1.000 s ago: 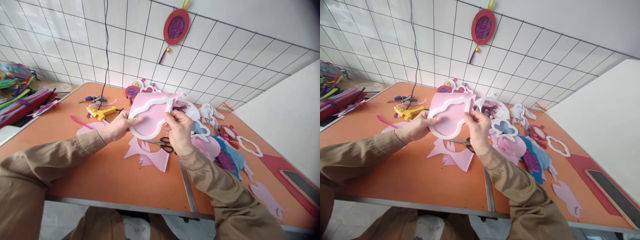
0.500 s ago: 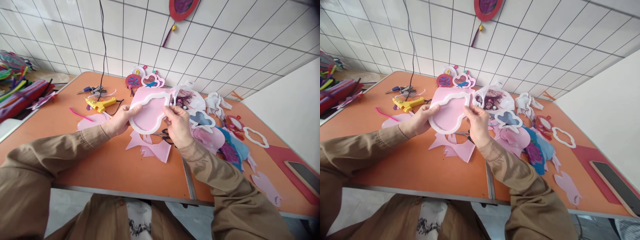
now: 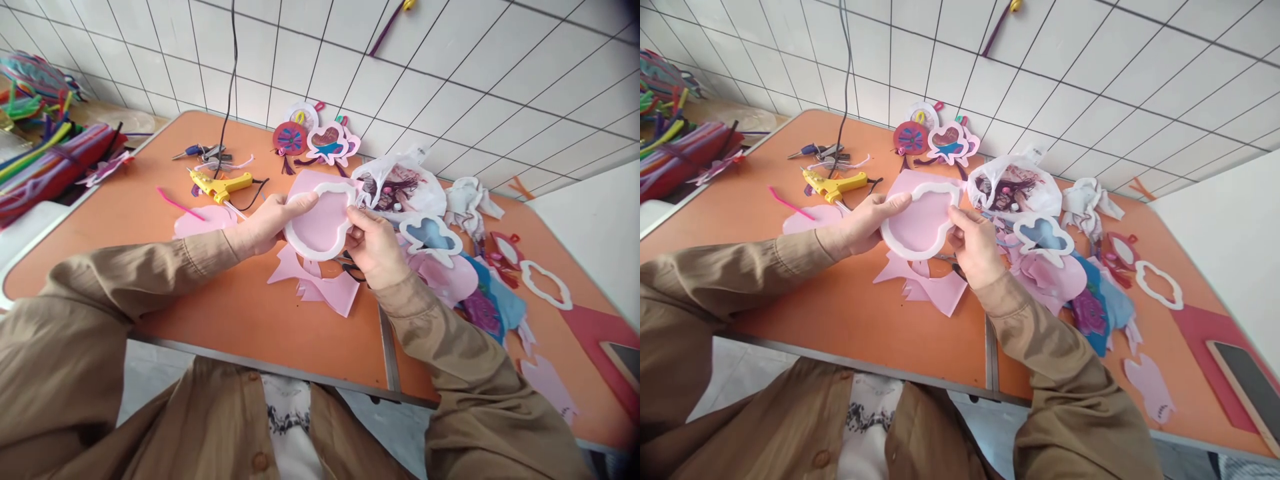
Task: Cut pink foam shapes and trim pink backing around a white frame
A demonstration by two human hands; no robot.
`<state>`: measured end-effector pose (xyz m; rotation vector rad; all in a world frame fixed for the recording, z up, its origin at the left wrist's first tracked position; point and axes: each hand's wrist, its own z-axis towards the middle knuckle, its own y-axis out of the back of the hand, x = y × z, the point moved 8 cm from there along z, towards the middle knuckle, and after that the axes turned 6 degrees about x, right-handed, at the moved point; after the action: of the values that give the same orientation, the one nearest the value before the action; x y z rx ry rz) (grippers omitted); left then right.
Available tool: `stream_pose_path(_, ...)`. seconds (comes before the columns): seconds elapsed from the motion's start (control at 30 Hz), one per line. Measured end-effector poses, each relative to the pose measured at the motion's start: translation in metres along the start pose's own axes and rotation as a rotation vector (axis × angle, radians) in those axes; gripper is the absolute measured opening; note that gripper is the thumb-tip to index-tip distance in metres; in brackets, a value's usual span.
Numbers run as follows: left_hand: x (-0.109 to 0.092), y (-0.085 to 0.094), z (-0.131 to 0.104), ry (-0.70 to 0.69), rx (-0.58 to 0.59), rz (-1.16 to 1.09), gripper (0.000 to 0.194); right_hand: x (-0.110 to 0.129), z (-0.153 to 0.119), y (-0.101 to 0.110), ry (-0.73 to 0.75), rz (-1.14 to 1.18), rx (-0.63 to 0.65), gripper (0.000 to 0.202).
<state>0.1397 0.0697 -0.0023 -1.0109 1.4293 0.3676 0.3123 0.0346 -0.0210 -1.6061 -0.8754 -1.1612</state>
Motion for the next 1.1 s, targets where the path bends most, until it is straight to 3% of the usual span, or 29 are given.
stream_pose_path(0.17,0.0,0.003,0.0,-0.008,-0.004,-0.018,0.048,0.011,-0.008,-0.002,0.071,0.0,-0.049,0.035)
stream_pose_path(0.37,-0.005,0.006,0.0,0.007,0.015,-0.022,0.057,0.014,-0.011,-0.005,0.099,-0.066,-0.021,0.034)
stream_pose_path(0.7,-0.005,0.01,-0.005,-0.048,-0.008,-0.029,0.039,0.023,-0.019,-0.008,0.326,-0.261,0.028,0.026)
stream_pose_path(1.1,0.003,0.013,-0.01,0.024,-0.19,-0.094,0.037,0.025,-0.026,-0.014,0.366,-0.405,0.027,0.03)
